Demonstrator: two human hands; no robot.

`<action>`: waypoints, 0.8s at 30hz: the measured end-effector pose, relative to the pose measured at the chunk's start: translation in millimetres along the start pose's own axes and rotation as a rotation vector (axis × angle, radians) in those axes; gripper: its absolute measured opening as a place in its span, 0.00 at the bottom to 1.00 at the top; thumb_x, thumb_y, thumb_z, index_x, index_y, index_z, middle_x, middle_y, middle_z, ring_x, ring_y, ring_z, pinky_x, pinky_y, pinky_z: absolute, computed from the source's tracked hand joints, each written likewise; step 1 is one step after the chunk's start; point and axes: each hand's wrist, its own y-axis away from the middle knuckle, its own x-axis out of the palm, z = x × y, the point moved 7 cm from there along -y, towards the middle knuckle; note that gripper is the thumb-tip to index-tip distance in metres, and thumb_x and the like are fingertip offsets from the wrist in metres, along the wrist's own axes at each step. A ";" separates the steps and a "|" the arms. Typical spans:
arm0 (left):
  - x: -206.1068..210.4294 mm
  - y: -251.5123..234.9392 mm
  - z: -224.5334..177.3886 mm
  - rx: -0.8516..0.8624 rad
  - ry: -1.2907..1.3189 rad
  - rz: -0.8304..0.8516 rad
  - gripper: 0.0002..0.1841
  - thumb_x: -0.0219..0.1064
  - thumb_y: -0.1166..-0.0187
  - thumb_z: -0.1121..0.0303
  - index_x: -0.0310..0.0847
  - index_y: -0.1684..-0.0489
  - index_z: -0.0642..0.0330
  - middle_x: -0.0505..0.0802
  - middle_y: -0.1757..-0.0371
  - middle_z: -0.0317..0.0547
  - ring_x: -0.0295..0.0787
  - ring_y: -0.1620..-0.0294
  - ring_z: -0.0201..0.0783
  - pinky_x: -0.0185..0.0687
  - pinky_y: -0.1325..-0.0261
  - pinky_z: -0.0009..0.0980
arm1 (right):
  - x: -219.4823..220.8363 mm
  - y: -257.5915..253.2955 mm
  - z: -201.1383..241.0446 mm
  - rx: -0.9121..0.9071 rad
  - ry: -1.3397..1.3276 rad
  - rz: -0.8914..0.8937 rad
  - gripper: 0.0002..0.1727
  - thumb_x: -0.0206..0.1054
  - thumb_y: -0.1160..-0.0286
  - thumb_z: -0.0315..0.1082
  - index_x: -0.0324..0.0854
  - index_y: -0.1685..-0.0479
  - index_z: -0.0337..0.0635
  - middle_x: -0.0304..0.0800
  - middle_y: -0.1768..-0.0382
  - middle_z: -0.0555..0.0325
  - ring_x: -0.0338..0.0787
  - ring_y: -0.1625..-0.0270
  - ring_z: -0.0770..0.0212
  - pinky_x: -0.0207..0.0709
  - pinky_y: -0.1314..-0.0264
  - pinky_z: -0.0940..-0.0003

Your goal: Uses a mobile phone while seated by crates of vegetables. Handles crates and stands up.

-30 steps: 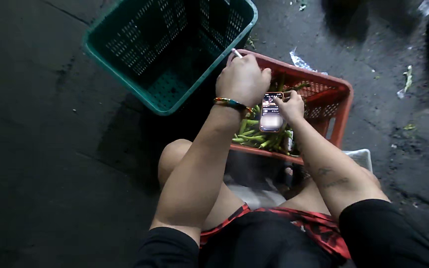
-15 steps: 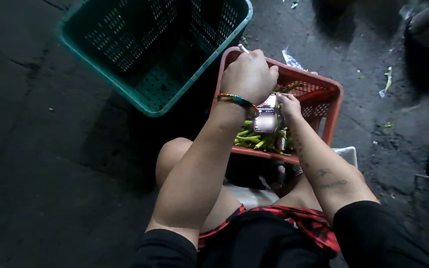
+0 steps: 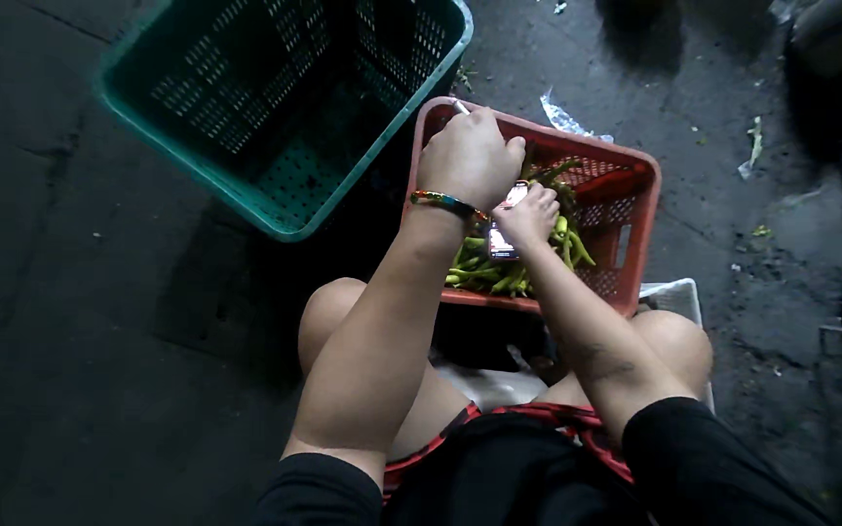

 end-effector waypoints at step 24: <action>-11.6 5.7 4.7 0.037 0.047 -0.021 0.23 0.60 0.15 0.47 0.84 0.35 0.54 0.92 0.42 0.49 0.90 0.39 0.49 0.84 0.41 0.56 | 17.5 9.2 6.7 -0.077 0.083 -0.076 0.54 0.79 0.46 0.57 0.66 0.18 0.33 0.60 0.12 0.40 0.68 0.15 0.37 0.66 0.22 0.35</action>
